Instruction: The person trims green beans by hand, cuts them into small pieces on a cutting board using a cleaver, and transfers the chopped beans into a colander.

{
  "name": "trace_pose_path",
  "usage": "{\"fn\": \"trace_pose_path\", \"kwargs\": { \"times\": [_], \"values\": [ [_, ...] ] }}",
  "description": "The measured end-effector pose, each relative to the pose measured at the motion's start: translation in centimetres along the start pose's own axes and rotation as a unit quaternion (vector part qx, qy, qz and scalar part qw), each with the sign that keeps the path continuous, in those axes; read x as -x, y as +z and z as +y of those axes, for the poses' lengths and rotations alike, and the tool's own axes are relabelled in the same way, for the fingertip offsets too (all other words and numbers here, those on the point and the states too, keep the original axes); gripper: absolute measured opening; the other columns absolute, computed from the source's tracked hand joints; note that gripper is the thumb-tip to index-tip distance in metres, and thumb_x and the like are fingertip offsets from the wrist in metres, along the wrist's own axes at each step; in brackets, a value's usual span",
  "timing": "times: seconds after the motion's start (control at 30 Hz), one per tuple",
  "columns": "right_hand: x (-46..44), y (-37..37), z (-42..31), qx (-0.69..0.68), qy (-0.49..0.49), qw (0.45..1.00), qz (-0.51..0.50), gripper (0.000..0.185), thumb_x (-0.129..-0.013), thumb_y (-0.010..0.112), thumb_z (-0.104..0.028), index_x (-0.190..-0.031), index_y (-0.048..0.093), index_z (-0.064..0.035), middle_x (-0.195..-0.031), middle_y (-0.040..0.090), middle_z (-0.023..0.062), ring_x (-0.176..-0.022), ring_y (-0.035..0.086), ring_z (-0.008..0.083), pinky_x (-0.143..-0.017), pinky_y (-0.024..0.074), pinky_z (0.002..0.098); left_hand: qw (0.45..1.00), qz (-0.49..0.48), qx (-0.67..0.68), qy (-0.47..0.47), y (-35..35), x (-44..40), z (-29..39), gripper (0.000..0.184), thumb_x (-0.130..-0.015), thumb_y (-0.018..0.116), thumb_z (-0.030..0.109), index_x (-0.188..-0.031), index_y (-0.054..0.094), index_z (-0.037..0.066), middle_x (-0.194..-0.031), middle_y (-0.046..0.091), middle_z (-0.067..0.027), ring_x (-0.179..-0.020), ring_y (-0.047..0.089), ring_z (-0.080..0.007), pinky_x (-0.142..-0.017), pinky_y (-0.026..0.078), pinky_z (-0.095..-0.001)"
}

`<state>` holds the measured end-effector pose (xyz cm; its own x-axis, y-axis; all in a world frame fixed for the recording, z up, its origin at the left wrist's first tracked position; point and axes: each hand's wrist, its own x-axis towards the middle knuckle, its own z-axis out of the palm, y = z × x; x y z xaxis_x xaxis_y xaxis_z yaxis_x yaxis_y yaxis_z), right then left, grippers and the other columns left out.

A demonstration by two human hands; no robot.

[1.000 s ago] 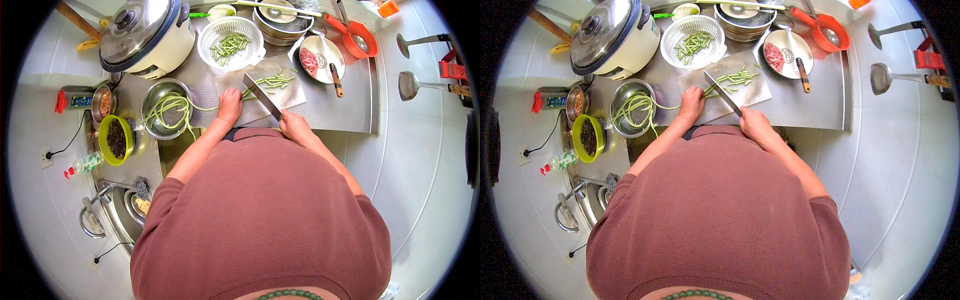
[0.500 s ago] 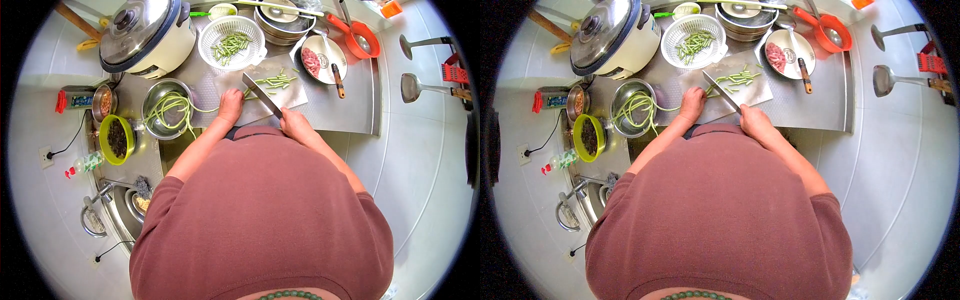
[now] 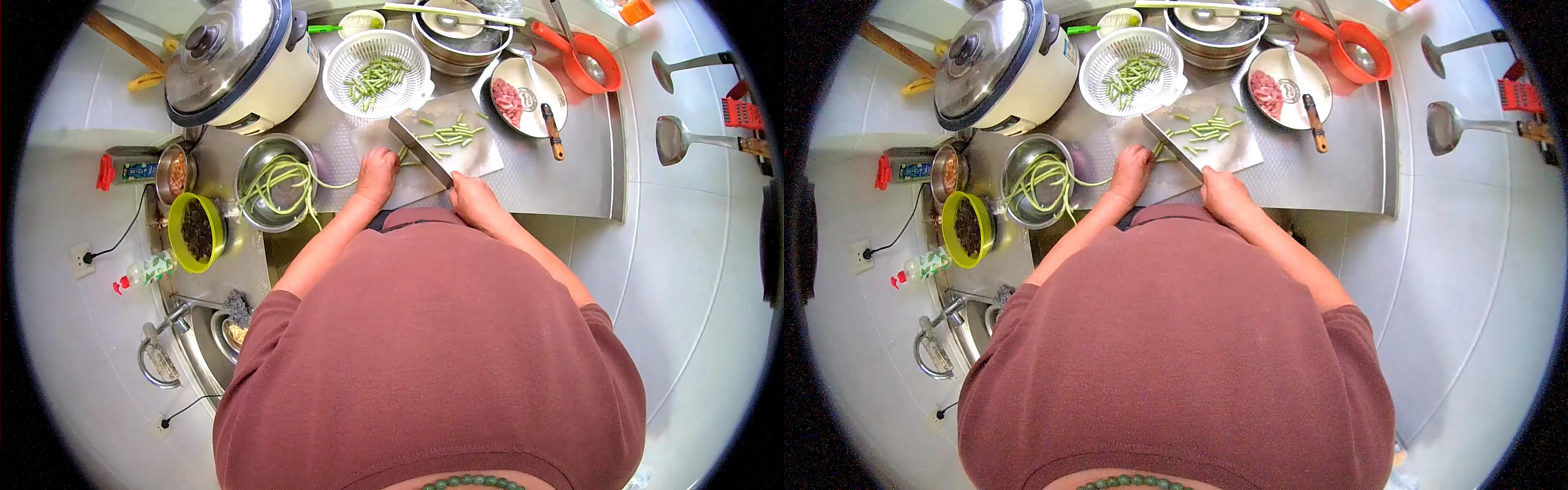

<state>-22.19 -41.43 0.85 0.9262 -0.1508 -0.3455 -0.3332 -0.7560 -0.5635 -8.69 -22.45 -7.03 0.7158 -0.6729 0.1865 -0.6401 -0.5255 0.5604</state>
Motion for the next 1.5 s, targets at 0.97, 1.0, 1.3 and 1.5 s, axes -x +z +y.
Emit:
{"fn": "trace_pose_path", "kwargs": {
  "times": [0.97,1.0,1.3,1.5],
  "values": [
    [0.1,0.1,0.6,0.059,-0.008,0.997,0.041,0.016,-0.085,0.050,-0.015,-0.096,0.055,-0.0048,-0.079,0.063,0.0251,-0.077,0.062,0.0453,-0.070,0.0495,0.0539,0.997,0.081,-0.005,-0.004,-0.5,2.4,-0.5,0.011,-0.072,0.060,0.001,-0.082,0.057,0.004,-0.088,0.058,-0.0132,-0.086,0.054,-0.0346,-0.079,0.045,-0.0423],
    [0.1,0.0,0.2,0.060,-0.003,0.997,0.047,0.016,-0.085,0.050,-0.015,-0.096,0.055,-0.0050,-0.080,0.063,0.0248,-0.077,0.062,0.0453,-0.070,0.0495,0.0538,0.996,0.092,0.000,-0.002,-0.5,2.5,-0.6,0.010,-0.072,0.059,0.001,-0.081,0.057,0.004,-0.088,0.058,-0.0133,-0.086,0.054,-0.0348,-0.078,0.045,-0.0424],
    [0.3,0.8,-0.8,0.089,-0.004,0.994,0.068,0.016,-0.084,0.051,-0.014,-0.095,0.057,-0.0044,-0.077,0.062,0.0253,-0.075,0.061,0.0451,-0.069,0.0492,0.0532,0.994,0.104,0.019,-0.004,0.0,2.6,-0.8,0.005,-0.076,0.055,0.001,-0.079,0.057,0.004,-0.086,0.056,-0.0144,-0.085,0.054,-0.0347,-0.078,0.046,-0.0421],
    [0.5,1.1,-0.7,0.073,-0.010,0.993,0.097,0.017,-0.083,0.051,-0.014,-0.095,0.057,-0.0035,-0.077,0.062,0.0258,-0.075,0.061,0.0453,-0.070,0.0489,0.0528,0.995,0.098,0.018,-0.010,0.4,2.2,-0.5,0.005,-0.076,0.055,0.001,-0.079,0.057,0.004,-0.085,0.056,-0.0144,-0.085,0.054,-0.0349,-0.078,0.046,-0.0419]
  ]
}}
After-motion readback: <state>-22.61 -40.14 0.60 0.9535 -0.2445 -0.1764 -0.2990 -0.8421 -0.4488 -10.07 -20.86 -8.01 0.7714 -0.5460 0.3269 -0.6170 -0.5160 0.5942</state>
